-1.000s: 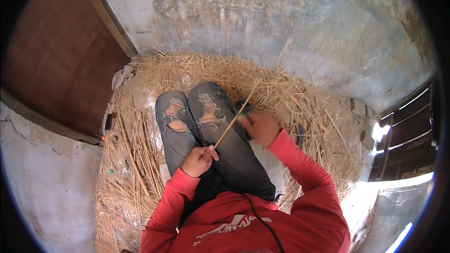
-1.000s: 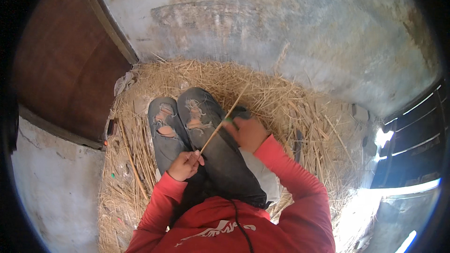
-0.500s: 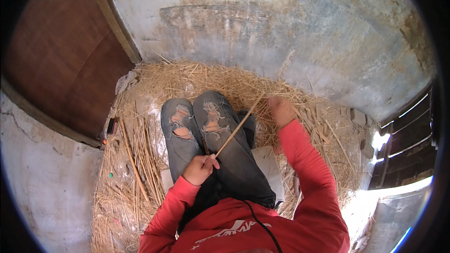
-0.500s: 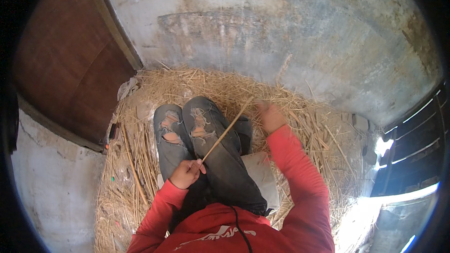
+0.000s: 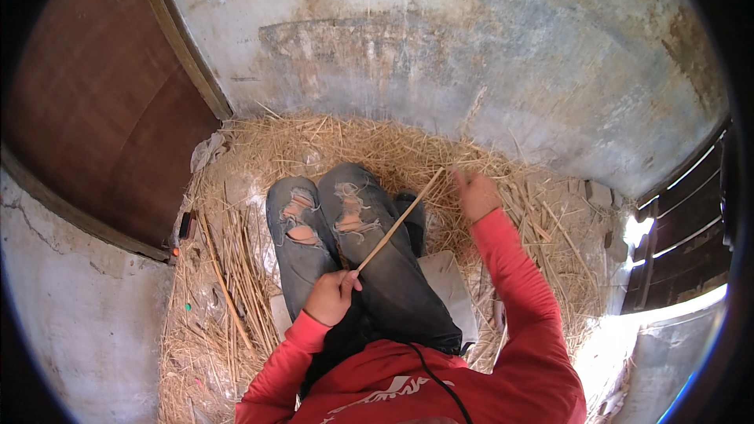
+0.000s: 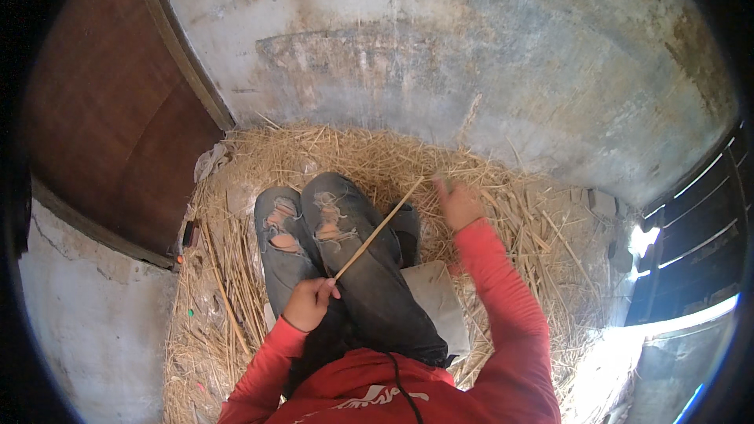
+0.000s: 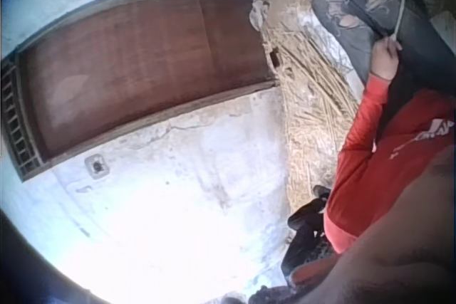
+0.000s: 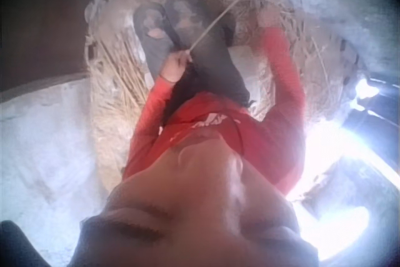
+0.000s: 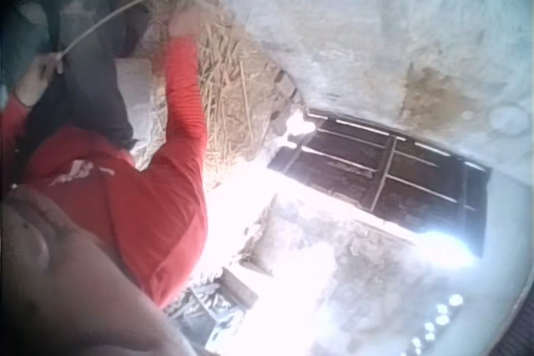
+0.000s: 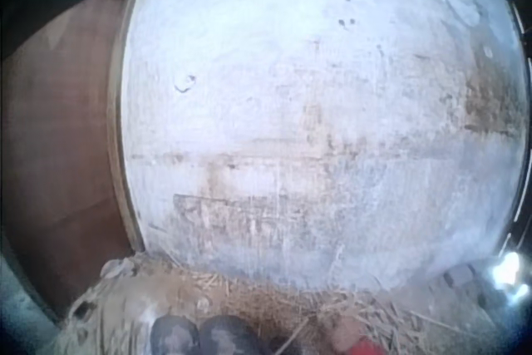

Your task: The person uses a small green scraper to shave thin layers off a long bamboo stick by hand while sitting on a straw-covered floor.

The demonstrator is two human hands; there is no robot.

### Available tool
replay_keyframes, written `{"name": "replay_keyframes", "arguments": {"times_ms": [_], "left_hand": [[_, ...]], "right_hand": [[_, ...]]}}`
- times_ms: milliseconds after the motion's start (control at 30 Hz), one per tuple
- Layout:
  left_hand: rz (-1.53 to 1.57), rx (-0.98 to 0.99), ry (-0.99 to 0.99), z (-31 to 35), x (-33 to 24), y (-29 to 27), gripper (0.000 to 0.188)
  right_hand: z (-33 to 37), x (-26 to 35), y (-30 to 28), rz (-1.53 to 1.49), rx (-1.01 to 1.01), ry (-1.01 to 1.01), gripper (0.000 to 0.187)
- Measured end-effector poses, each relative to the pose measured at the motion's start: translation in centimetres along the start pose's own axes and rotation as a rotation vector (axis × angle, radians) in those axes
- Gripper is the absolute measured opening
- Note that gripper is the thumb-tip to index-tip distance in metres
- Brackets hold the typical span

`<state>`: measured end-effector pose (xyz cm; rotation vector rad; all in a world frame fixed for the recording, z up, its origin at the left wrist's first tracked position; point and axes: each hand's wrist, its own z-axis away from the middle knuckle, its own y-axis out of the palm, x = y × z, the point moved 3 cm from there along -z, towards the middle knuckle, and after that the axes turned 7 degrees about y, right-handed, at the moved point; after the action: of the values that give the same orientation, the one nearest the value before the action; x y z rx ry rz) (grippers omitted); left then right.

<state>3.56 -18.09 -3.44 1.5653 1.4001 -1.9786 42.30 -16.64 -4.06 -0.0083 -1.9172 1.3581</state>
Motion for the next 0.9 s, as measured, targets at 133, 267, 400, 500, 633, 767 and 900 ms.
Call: {"name": "replay_keyframes", "arguments": {"times_ms": [133,267,400,500,633,767,900], "left_hand": [[-0.130,-0.071,-0.015,0.2,-1.2,0.3,0.035],[-0.195,-0.152,0.049,0.2,-1.1,1.2,0.029],[-0.284,-0.174,0.048,0.8,-1.3,0.5,0.027],[-0.329,-0.168,0.046,0.9,-1.1,0.7,0.026],[-0.330,-0.192,0.062,0.6,-0.8,1.6,0.024],[-0.451,-0.185,0.066,0.9,-1.5,1.1,0.021],[-0.482,-0.207,0.083,0.3,-3.2,1.0,0.021]], "right_hand": [[2.2,4.4,-3.7,-0.108,0.025,-0.031,0.048],[9.5,6.9,1.4,0.124,0.175,-0.351,0.054],[2.2,3.0,-0.4,0.055,0.133,0.004,0.059],[-0.1,-0.4,-3.0,0.014,0.030,0.110,0.053],[7.7,6.8,-1.5,-0.130,0.198,-0.199,0.057],[10.1,7.5,2.0,0.152,0.300,-0.240,0.057],[3.6,4.2,0.4,0.040,0.184,-0.089,0.056]]}}
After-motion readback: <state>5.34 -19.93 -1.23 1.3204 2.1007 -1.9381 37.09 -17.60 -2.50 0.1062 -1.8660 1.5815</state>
